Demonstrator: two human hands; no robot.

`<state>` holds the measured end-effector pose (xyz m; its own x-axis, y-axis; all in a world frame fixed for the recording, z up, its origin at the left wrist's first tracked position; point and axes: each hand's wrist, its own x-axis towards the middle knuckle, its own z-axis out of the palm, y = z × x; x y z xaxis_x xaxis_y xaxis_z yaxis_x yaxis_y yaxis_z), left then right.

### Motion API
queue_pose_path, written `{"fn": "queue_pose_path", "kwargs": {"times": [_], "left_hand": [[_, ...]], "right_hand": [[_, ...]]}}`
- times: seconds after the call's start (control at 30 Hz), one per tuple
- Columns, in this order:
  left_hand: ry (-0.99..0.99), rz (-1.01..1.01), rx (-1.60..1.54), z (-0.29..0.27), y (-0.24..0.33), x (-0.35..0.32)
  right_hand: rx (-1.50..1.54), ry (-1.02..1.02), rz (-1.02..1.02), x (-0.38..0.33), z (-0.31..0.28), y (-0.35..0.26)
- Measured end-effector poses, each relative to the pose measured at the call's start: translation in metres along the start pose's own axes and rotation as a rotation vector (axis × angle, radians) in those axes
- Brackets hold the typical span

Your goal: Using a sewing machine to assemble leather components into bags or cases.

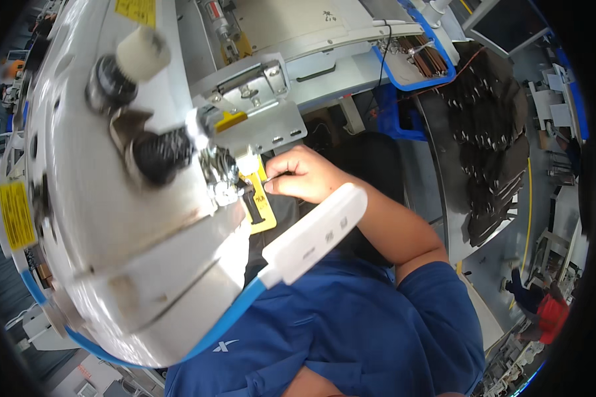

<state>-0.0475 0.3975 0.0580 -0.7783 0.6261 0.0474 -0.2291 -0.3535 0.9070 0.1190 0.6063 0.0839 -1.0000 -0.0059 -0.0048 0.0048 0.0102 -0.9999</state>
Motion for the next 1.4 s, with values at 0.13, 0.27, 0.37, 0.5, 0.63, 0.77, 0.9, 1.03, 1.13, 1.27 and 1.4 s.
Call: {"fn": "queue_pose_path", "kwargs": {"times": [0.13,0.27,0.37,0.5,0.63,0.77,0.9,1.03,1.13,1.27,1.4], "left_hand": [[-0.021,-0.013,0.035,-0.004,0.006,0.018],[-0.024,-0.018,0.074,-0.010,0.011,0.029],[-0.023,-0.025,0.101,-0.018,0.014,0.032],[-0.005,-0.060,0.129,-0.027,0.017,0.018],[0.004,-0.109,0.148,-0.033,0.016,-0.002],[-0.019,-0.151,0.154,-0.036,0.014,-0.012],[-0.052,-0.182,0.147,-0.037,0.009,-0.018],[-0.079,-0.196,0.138,-0.037,0.003,-0.022],[-0.100,-0.201,0.138,-0.039,0.003,-0.023],[-0.127,-0.208,0.136,-0.042,0.004,-0.025],[-0.150,-0.214,0.133,-0.043,0.004,-0.027]], "right_hand": [[-0.052,-0.018,-0.009,0.001,0.003,0.004],[0.058,-0.030,-0.037,-0.003,0.006,0.006],[0.063,-0.054,-0.032,-0.001,0.006,0.008],[0.112,-0.012,-0.072,-0.002,0.008,0.013],[0.169,-0.050,-0.029,0.001,0.005,0.010],[0.196,-0.016,-0.036,0.001,0.006,0.010],[0.219,-0.007,-0.043,0.001,0.011,0.011],[0.215,-0.019,-0.054,0.000,0.008,0.006],[0.189,-0.029,-0.043,0.000,0.007,0.007],[0.229,-0.005,-0.075,0.001,0.008,0.007],[0.218,-0.025,-0.049,0.001,0.007,0.006]]}}
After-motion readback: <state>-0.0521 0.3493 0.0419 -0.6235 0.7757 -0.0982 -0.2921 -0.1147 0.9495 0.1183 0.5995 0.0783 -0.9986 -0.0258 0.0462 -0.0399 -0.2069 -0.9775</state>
